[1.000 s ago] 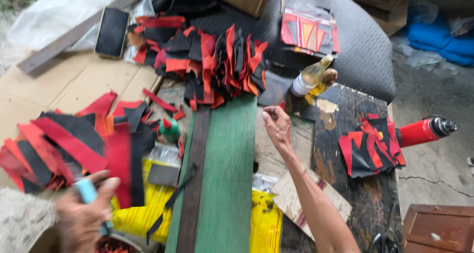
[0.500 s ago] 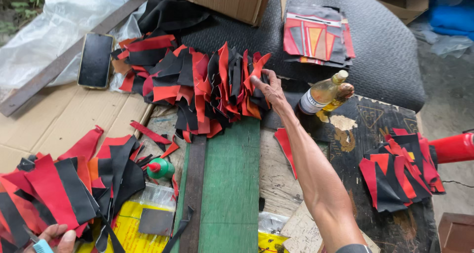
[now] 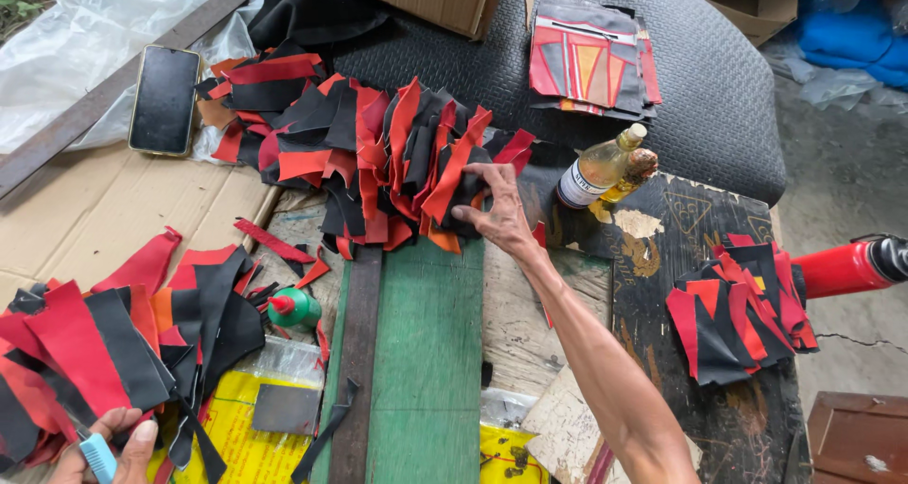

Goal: The person trims the edges of cut red and black foam pieces with a small blade, working one piece at a time on a green cutting board. Trimmed pieces are stacked in piles on the table and offcut scraps are dropped into a cardboard box beside the work area.

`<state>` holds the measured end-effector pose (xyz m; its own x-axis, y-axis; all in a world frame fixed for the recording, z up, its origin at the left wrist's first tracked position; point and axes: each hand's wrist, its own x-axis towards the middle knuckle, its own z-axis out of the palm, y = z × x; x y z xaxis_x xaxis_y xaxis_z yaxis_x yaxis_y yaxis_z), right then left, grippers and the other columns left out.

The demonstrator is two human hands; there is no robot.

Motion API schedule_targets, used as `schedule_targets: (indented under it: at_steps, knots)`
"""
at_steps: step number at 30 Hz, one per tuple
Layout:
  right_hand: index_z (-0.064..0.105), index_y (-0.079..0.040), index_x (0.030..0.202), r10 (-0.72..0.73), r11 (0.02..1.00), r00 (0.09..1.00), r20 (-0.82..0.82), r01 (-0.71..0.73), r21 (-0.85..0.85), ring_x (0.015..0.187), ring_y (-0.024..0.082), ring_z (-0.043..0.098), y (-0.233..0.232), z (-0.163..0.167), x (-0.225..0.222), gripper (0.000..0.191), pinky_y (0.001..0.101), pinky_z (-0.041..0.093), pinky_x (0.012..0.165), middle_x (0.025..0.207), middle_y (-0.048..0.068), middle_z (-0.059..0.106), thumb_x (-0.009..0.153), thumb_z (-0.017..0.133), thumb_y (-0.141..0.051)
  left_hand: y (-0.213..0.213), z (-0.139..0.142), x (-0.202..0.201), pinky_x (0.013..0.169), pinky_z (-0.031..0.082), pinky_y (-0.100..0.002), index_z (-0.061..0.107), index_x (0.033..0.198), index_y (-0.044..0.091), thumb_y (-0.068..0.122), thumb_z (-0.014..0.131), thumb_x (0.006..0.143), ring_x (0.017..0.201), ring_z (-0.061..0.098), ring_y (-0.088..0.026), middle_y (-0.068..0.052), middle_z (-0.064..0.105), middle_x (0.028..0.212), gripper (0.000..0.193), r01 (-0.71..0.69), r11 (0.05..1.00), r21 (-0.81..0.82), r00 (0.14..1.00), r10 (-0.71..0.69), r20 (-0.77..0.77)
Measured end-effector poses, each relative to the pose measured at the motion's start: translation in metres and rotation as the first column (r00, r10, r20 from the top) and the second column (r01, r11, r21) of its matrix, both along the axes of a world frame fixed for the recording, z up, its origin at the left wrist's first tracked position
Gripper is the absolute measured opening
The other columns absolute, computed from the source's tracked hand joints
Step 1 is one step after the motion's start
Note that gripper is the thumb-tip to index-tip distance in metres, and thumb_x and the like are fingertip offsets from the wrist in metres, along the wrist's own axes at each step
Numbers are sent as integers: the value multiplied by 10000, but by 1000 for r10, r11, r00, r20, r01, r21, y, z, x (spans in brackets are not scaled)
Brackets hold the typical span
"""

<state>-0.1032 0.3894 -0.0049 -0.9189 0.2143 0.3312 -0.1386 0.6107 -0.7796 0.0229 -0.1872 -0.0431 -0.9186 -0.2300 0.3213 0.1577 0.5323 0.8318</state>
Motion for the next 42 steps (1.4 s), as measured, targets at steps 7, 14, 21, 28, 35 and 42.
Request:
schedule_targets:
  at_steps: [7,14,21,28,35,42]
  knots:
    - [443,-58,1430,-225,920,939,261,293,-262,906,208,618,10,-12,-20,1062,345,583,847,1241,93,511,530,990,-192,-5,-3,21,1053,523,-276,588,1137,-88,85,774,1027,1068,690,-153,-158,708,1092,277,24,995,97,1000,-23,-7]
    - [469,-22,1244,-279,866,955,105,297,-402,912,169,704,9,21,15,564,301,603,795,1069,155,704,818,836,-69,0,34,37,508,404,-270,694,1147,0,138,778,966,514,515,-101,-62,657,767,243,-96,993,69,930,65,362]
    - [476,-29,1292,35,513,999,-22,-37,-858,1002,165,701,14,69,175,536,353,614,883,1134,95,658,842,749,73,45,82,66,486,364,-269,704,1145,-14,92,755,1014,451,480,-81,-22,580,648,176,-46,989,143,957,3,289]
    - [571,-1,1367,-105,605,970,221,238,-759,1041,149,652,22,38,373,557,284,560,888,1188,80,651,862,801,44,101,124,84,466,407,-215,646,1211,-10,113,683,1011,493,510,-39,14,545,631,238,181,959,216,893,-253,373]
    - [669,-82,1298,-638,713,678,365,699,-51,993,175,674,-12,-2,464,395,297,582,861,1156,93,723,915,763,-92,154,129,107,489,370,-242,701,1233,-31,78,736,1034,542,508,-69,-33,571,731,230,233,951,206,872,-297,388]
    - [593,-12,1387,-521,844,846,109,492,214,1244,331,511,-49,-7,488,573,431,411,1083,1368,166,521,856,762,-146,239,92,126,567,499,-243,718,1231,11,194,788,905,708,633,-85,-72,753,983,381,434,856,280,717,-517,467]
